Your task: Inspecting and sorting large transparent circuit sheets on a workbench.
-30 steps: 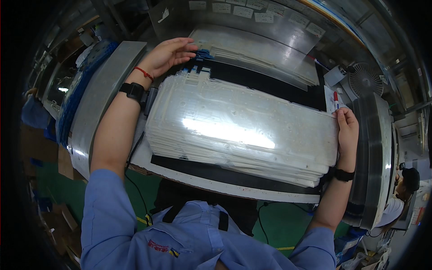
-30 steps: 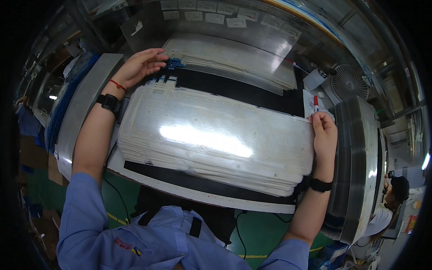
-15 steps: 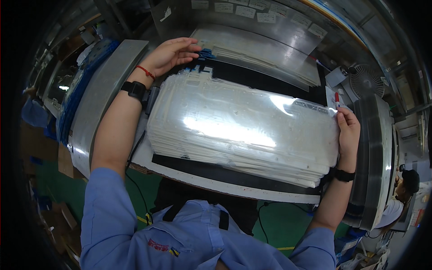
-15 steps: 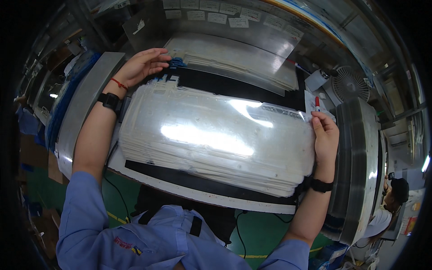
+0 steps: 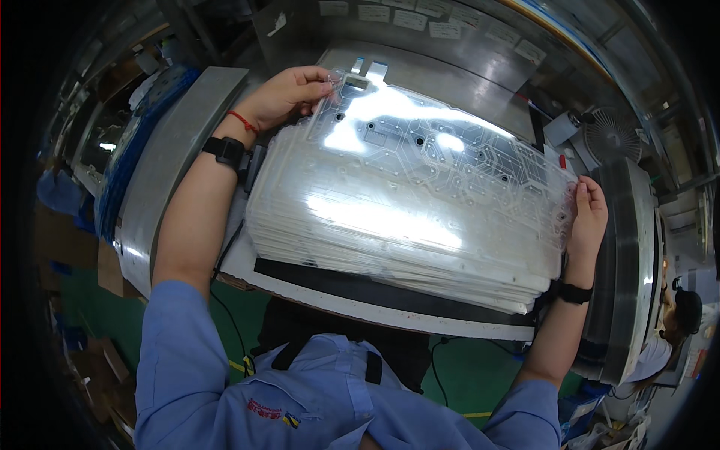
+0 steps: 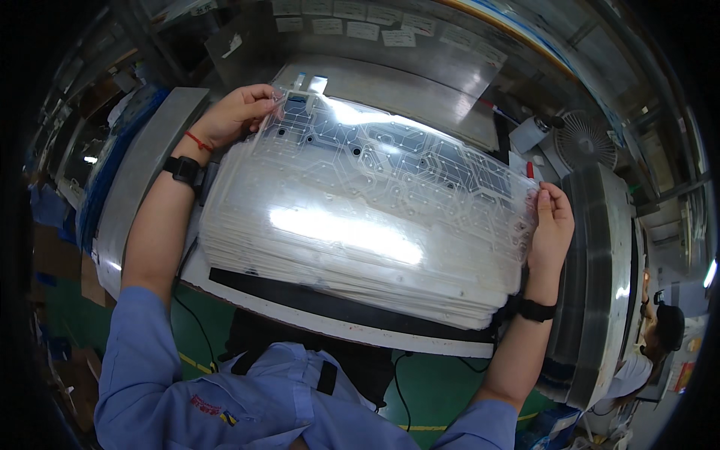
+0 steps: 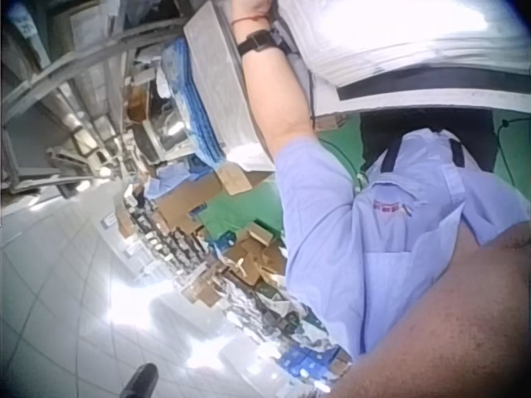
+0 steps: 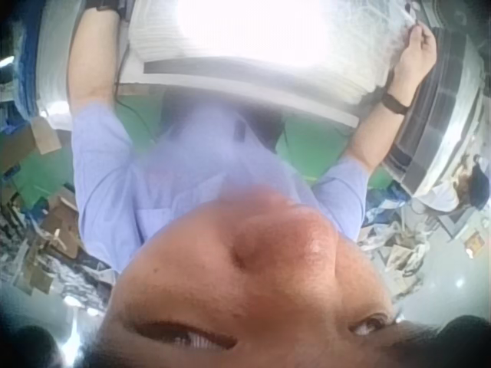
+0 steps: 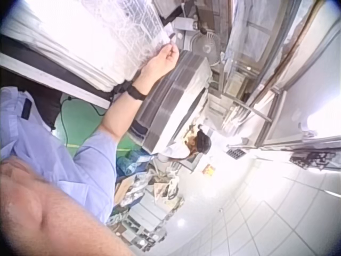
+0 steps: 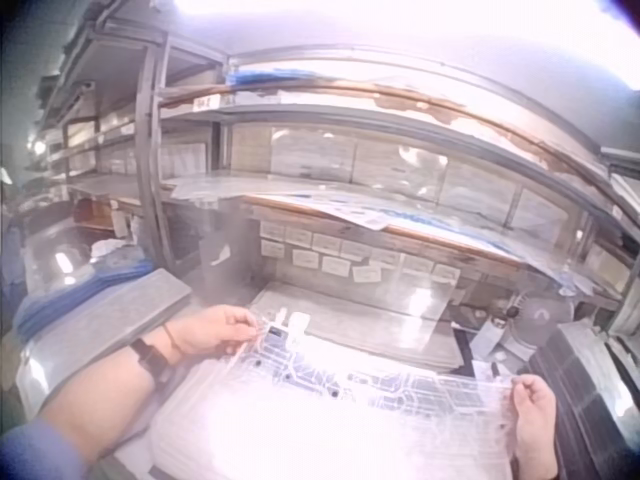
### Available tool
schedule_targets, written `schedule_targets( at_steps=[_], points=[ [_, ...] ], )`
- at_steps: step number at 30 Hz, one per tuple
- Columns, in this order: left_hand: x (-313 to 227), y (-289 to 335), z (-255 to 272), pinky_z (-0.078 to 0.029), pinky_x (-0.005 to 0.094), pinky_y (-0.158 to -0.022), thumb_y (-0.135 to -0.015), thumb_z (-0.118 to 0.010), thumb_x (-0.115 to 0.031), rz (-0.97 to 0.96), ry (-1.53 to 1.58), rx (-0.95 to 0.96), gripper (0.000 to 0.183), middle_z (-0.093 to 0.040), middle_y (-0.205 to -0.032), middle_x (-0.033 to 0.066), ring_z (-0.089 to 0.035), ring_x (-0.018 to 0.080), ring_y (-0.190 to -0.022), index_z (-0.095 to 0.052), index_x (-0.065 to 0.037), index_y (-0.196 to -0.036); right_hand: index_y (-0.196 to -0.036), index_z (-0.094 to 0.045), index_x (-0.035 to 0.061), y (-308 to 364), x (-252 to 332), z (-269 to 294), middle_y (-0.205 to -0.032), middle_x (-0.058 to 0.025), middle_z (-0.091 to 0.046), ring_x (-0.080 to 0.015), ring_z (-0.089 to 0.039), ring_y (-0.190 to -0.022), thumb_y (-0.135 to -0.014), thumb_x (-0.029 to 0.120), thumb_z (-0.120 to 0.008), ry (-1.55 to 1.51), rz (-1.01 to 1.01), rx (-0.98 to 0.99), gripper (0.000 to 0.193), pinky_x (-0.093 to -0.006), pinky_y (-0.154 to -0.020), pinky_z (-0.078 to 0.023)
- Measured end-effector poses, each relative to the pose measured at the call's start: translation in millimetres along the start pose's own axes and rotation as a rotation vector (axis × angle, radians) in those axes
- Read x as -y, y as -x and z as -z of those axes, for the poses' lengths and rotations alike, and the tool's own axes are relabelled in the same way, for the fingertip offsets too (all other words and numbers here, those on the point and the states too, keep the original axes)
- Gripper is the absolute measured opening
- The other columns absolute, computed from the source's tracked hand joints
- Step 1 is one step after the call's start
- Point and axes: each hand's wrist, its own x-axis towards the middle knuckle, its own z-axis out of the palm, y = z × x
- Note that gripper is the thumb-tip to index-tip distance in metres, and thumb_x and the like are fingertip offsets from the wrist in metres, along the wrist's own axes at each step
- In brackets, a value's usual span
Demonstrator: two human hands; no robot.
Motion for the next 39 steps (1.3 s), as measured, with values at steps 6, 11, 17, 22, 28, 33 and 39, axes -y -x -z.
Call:
schedule_targets(
  at_steps=[6,11,17,22,28,33,39],
  points=[
    [8,-7,15,-0.049,0.0159,-0.065,-0.094,-0.055,-0.019,-0.038,0.225,-0.156,0.017,-0.064,-0.088,-0.0001,-0.059,0.0048,-0.071,-0.060,-0.005,-0.103,-0.111,-0.059,0.0010,4,11,-6,-0.081,0.0028,-0.058,-0.0032,-0.049,-0.070,-0.095,0.019,-0.054,-0.068,-0.071,0.034,0.024,-0.0176,-0.065,-0.039],
    [12,-9,16,-0.051,0.0191,-0.073,-0.095,-0.053,-0.021,-0.013,0.228,-0.240,0.018,-0.065,-0.089,0.0006,-0.061,0.0059,-0.081,-0.060,-0.006,-0.103,-0.099,-0.063,0.0027,4,5,-3,-0.075,0.0043,-0.056,-0.0032,-0.046,-0.065,-0.094,0.020,-0.056,0.015,-0.088,0.106,0.019,-0.0183,-0.061,-0.036],
    [13,-9,19,-0.048,0.0173,-0.065,-0.096,-0.051,-0.025,-0.028,0.190,-0.277,0.021,-0.062,-0.084,-0.0020,-0.057,0.0035,-0.075,-0.060,-0.007,-0.101,-0.094,-0.062,0.0030,4,4,-2,-0.072,0.0045,-0.054,-0.0031,-0.043,-0.062,-0.094,0.018,-0.056,0.036,-0.031,0.099,0.016,-0.0194,-0.057,-0.033],
    [6,-6,14,-0.032,0.0146,-0.051,-0.096,-0.053,-0.026,-0.060,0.243,-0.275,0.019,-0.051,-0.068,-0.0066,-0.039,0.0009,-0.056,-0.062,-0.009,-0.099,-0.093,-0.062,0.0024,5,7,-3,-0.070,0.0042,-0.053,-0.0033,-0.042,-0.060,-0.094,0.018,-0.055,0.016,-0.020,0.082,0.017,-0.0185,-0.056,-0.032],
    [1,-1,24,-0.033,0.0156,-0.050,-0.097,-0.049,-0.027,-0.212,0.506,-0.007,0.020,-0.052,-0.066,-0.0038,-0.041,0.0025,-0.052,-0.060,-0.010,-0.098,-0.099,-0.058,0.0012,5,9,3,-0.070,0.0014,-0.054,-0.0047,-0.046,-0.059,-0.096,0.021,-0.053,-0.097,0.025,0.070,0.020,-0.0182,-0.056,-0.037],
    [-5,0,7,-0.038,0.0161,-0.054,-0.097,-0.050,-0.029,-0.083,0.447,-0.275,0.021,-0.057,-0.072,-0.0020,-0.047,0.0048,-0.059,-0.058,-0.010,-0.100,-0.102,-0.056,0.0006,7,16,0,-0.077,-0.0022,-0.059,-0.0052,-0.052,-0.064,-0.096,0.017,-0.053,-0.231,0.013,0.009,0.018,-0.0181,-0.060,-0.041],
    [-1,-3,3,-0.040,0.0166,-0.058,-0.094,-0.056,-0.023,-0.074,0.172,-0.244,0.018,-0.058,-0.081,-0.0030,-0.050,0.0038,-0.070,-0.060,-0.007,-0.099,-0.119,-0.051,-0.0025,11,21,-14,-0.083,-0.0002,-0.058,-0.0035,-0.051,-0.070,-0.091,0.005,-0.056,-0.072,0.107,0.045,0.029,-0.0172,-0.061,-0.040]
  ],
)
